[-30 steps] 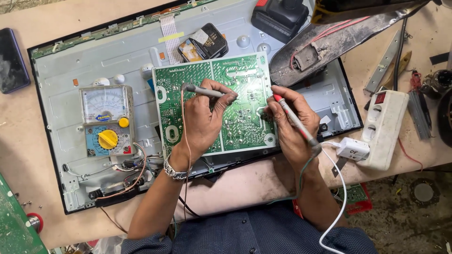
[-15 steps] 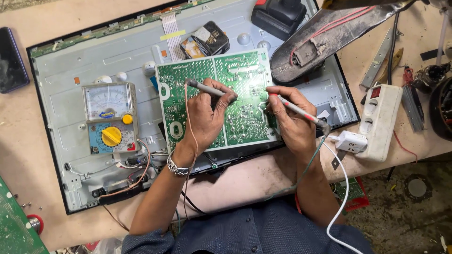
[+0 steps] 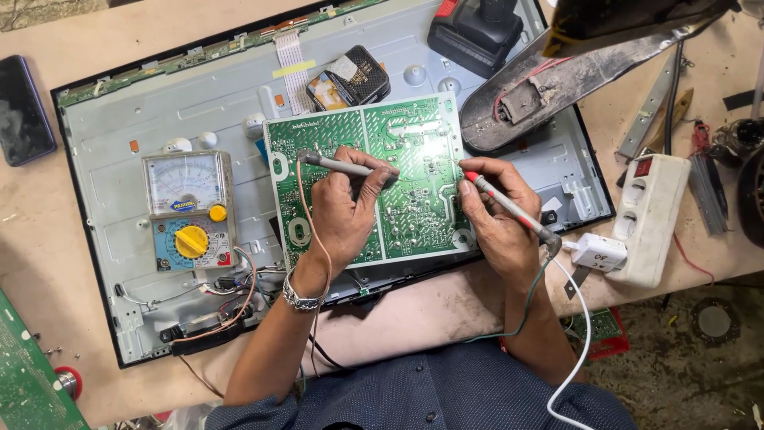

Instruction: The person uses a soldering iron and a multimeter to work on a green circuit board placed on a workbench. They repeatedly touch the soldering iron to various points on the board while holding the multimeter probes in the other hand.

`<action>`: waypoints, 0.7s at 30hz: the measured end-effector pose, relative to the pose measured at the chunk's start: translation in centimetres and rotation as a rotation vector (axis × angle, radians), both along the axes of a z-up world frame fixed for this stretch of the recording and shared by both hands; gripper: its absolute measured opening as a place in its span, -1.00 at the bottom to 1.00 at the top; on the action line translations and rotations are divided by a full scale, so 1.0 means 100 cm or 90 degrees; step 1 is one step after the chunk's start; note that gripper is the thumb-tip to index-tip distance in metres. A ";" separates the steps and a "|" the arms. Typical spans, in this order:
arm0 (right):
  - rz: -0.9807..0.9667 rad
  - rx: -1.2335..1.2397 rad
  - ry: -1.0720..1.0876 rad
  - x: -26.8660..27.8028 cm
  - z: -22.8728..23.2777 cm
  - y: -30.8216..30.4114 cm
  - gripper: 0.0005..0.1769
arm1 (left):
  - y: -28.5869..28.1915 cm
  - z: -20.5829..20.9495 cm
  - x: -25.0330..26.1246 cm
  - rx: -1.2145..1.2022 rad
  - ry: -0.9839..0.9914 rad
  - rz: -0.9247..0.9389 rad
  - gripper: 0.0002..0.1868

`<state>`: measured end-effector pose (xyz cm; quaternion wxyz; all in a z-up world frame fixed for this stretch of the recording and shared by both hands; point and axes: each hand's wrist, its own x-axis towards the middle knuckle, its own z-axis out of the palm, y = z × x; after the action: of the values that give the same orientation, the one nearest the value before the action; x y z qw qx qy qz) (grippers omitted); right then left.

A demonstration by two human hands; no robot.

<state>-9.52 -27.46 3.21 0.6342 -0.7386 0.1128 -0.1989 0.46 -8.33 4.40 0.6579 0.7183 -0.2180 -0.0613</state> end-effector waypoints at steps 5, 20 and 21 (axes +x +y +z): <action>-0.021 -0.018 -0.035 0.000 -0.003 -0.001 -0.74 | 0.000 0.004 0.001 0.004 0.011 -0.012 -0.82; -0.050 -0.116 -0.160 0.006 0.014 0.010 -0.87 | 0.003 0.007 0.007 0.052 -0.010 -0.010 -0.82; -0.049 -0.116 -0.158 0.007 0.012 0.011 -0.87 | 0.003 0.007 0.007 0.052 -0.008 -0.009 -0.82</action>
<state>-8.78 -26.40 4.40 0.5655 -0.7580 0.0430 -0.3222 1.16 -8.00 5.09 0.6261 0.7435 -0.2242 -0.0702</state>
